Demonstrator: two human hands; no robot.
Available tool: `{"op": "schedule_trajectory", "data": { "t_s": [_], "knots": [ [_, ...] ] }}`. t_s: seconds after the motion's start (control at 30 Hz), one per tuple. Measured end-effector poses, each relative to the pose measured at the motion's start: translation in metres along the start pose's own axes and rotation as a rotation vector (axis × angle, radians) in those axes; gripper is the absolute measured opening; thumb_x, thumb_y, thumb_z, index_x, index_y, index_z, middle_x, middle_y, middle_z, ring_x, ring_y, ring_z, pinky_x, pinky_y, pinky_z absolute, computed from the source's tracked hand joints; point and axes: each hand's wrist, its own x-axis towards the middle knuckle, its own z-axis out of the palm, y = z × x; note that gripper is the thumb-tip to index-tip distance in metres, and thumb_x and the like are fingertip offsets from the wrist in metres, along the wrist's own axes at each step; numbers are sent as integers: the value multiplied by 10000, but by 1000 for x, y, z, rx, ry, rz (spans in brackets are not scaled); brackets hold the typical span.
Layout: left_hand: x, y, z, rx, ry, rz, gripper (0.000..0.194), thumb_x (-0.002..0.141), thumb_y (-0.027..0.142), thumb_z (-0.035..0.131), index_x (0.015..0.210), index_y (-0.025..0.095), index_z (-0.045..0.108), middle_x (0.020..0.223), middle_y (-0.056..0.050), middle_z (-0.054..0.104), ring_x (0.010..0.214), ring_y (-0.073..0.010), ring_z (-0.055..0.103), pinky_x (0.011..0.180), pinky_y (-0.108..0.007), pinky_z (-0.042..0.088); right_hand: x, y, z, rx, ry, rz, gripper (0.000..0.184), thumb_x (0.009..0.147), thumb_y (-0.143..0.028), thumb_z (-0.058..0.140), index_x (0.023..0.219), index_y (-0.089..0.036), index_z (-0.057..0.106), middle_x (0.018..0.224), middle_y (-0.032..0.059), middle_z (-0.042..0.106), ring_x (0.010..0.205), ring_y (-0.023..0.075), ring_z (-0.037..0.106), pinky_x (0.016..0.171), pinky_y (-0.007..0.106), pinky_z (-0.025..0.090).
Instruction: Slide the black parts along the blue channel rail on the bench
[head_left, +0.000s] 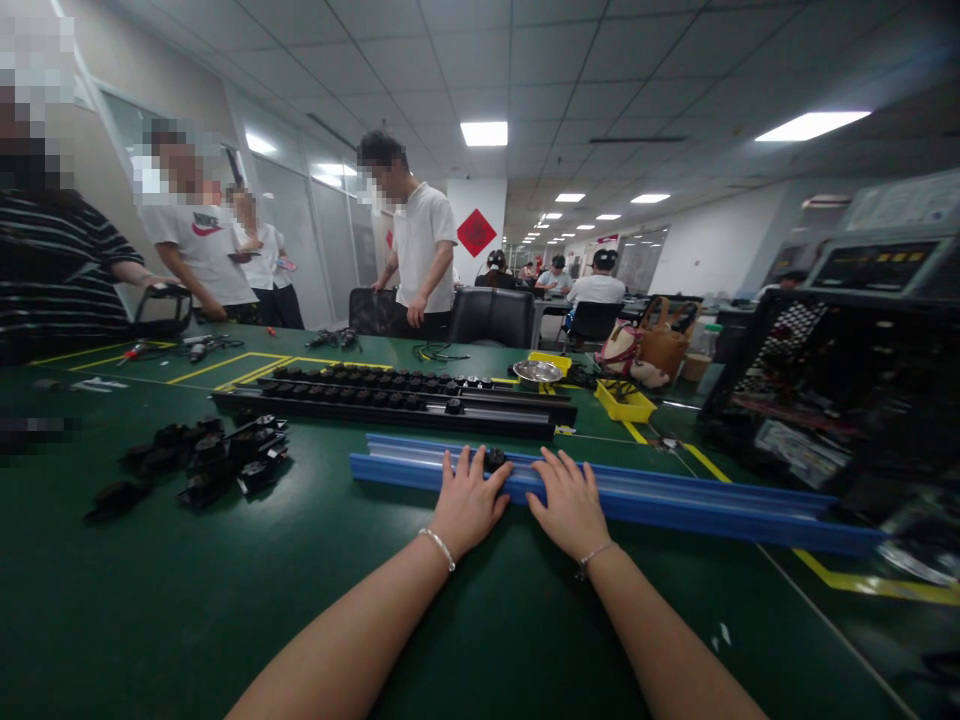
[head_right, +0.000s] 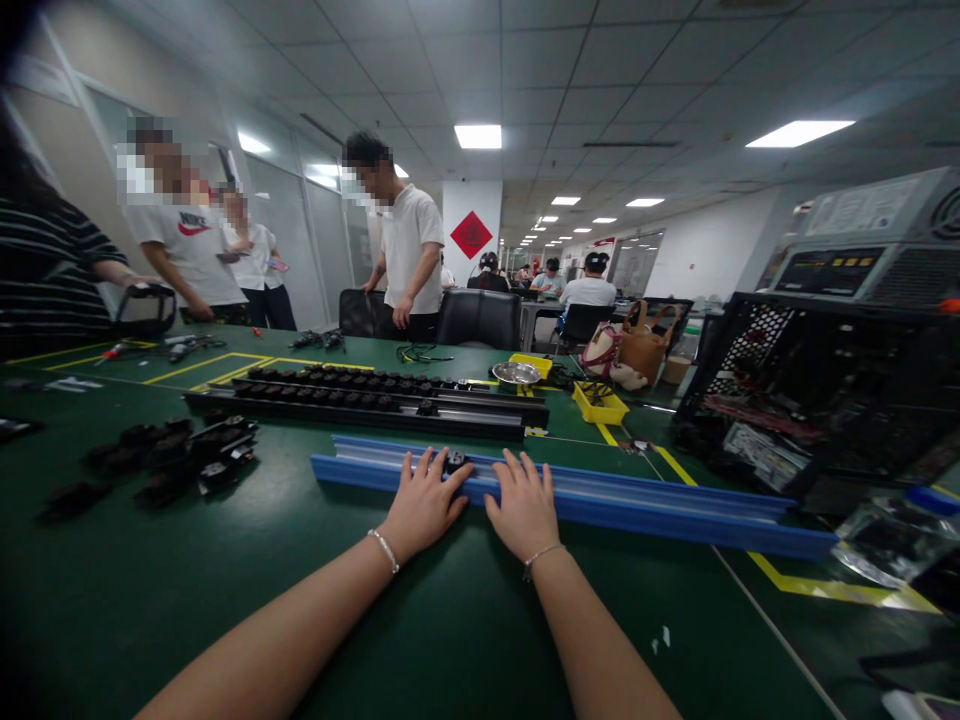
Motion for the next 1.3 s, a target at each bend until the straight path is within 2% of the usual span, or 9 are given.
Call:
{"op": "schedule_trajectory", "data": {
  "t_s": [0.17,0.57,0.7,0.9,1.07,1.3],
  "knots": [
    [0,0,-1,6,2,-8,447,855,470,448,1287,354,459,1359,-94,455,1265,-329,363,1046,-604,173,-1,7,1,-61,-33,34,395,806,-413,490,1147,-227,567,1387,73,442,1301,306,305,1051,531,167],
    [-4,-3,-3,35,9,-60,451,868,482,404,1293,343,465,1343,-102,473,1258,-323,379,1044,-568,205,-2,6,-2,-99,-59,13,338,826,-430,463,1039,-212,610,1388,94,440,1297,321,313,1042,543,170],
    [-2,-1,-4,29,7,-101,502,852,552,390,1322,379,424,1360,-107,457,1257,-348,375,1015,-607,207,-2,4,-2,-107,-52,13,336,827,-425,463,1036,-209,613,1386,95,442,1293,322,320,1043,541,173],
    [0,-3,-6,21,-18,-133,501,861,588,320,1286,372,473,1356,-107,471,1248,-356,384,1007,-631,191,-2,5,0,-112,-45,7,324,827,-419,465,1026,-213,616,1383,95,446,1290,319,322,1040,541,178],
    [-1,-6,-6,28,-7,-137,512,873,581,279,1282,350,483,1347,-118,481,1243,-345,397,1009,-616,206,-2,6,0,-125,-53,6,338,829,-434,462,1034,-211,611,1385,95,443,1289,321,324,1040,539,179],
    [-3,-10,-8,44,-2,-148,507,871,576,304,1275,337,494,1334,-115,494,1241,-332,405,1031,-592,192,-2,6,-2,-123,-60,4,351,832,-435,457,1043,-199,609,1385,99,441,1289,325,323,1036,540,187]
  ]
}}
